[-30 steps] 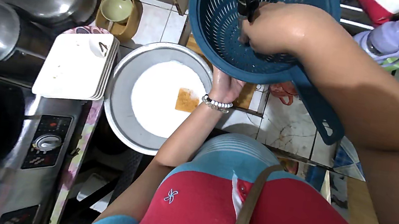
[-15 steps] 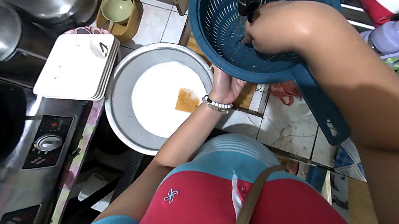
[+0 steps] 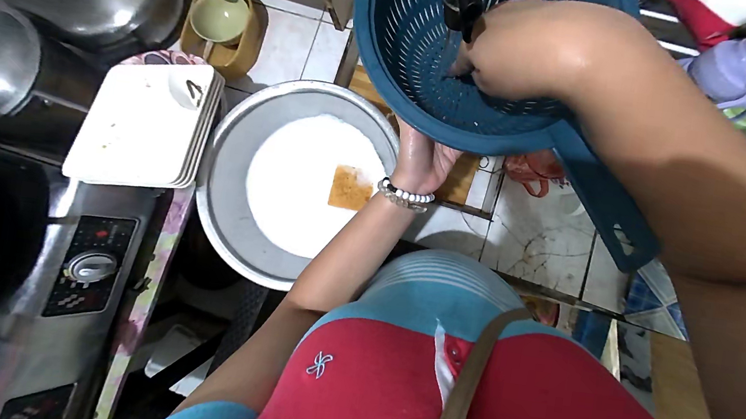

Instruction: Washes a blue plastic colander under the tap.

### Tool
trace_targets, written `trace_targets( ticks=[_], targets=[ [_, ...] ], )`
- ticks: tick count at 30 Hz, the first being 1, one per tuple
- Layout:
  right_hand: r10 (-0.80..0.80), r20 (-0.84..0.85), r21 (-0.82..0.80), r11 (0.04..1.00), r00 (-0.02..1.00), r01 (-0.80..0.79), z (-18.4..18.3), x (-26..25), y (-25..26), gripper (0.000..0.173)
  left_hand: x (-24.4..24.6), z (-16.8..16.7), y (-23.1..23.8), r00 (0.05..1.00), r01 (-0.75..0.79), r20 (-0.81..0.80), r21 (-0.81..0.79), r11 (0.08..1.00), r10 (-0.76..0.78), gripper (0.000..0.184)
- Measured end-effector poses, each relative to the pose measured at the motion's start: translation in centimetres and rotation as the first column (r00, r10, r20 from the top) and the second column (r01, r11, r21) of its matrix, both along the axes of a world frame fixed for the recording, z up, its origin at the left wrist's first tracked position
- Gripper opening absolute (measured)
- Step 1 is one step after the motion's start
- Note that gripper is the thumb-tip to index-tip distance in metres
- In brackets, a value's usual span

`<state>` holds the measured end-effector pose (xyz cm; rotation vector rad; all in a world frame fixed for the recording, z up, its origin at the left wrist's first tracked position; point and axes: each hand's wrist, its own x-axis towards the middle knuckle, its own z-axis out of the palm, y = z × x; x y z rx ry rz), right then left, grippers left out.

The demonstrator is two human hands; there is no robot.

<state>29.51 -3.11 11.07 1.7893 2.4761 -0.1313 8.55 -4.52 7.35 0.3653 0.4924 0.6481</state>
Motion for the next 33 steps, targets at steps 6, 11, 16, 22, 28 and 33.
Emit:
trace_targets(
  ticks=[6, 11, 16, 22, 28, 33],
  targets=[
    [0.028, -0.019, 0.034, 0.999, 0.999, -0.027, 0.1, 0.4, -0.1, 0.015, 0.0, 0.1, 0.0, 1.000, -0.002, 0.011, -0.022, 1.000, 0.002, 0.069],
    [0.009, -0.048, 0.013, 1.000, 0.999, -0.009, 3.9, -2.7, -1.8, 0.017, -0.3, 0.1, -0.4, 0.999, -0.031, -0.035, 0.001, 1.000, 0.031, 0.065],
    [-0.324, 0.048, -0.367, 0.874, 0.945, 0.319, 10.6, -8.5, -3.5, 0.041, -1.5, -0.7, -0.9, 0.998, -0.058, 0.032, 0.043, 0.997, 0.057, 0.054],
    [-0.328, 0.065, -0.370, 0.869, 0.942, 0.328, 10.6, -8.4, -4.2, 0.043, -1.3, -0.5, -0.7, 0.997, -0.038, 0.066, -0.070, 0.997, 0.042, 0.058],
    [-0.332, 0.036, -0.361, 0.875, 0.943, 0.322, 10.3, -7.9, -3.8, 0.039, -0.2, 0.8, 0.0, 0.997, -0.076, -0.009, -0.177, 0.981, 0.076, 0.063],
    [-0.307, 0.015, -0.352, 0.889, 0.951, 0.293, 9.9, -7.9, -3.4, 0.043, 0.1, 1.6, 0.6, 0.994, -0.106, -0.047, -0.219, 0.970, 0.098, 0.063]
  ],
)
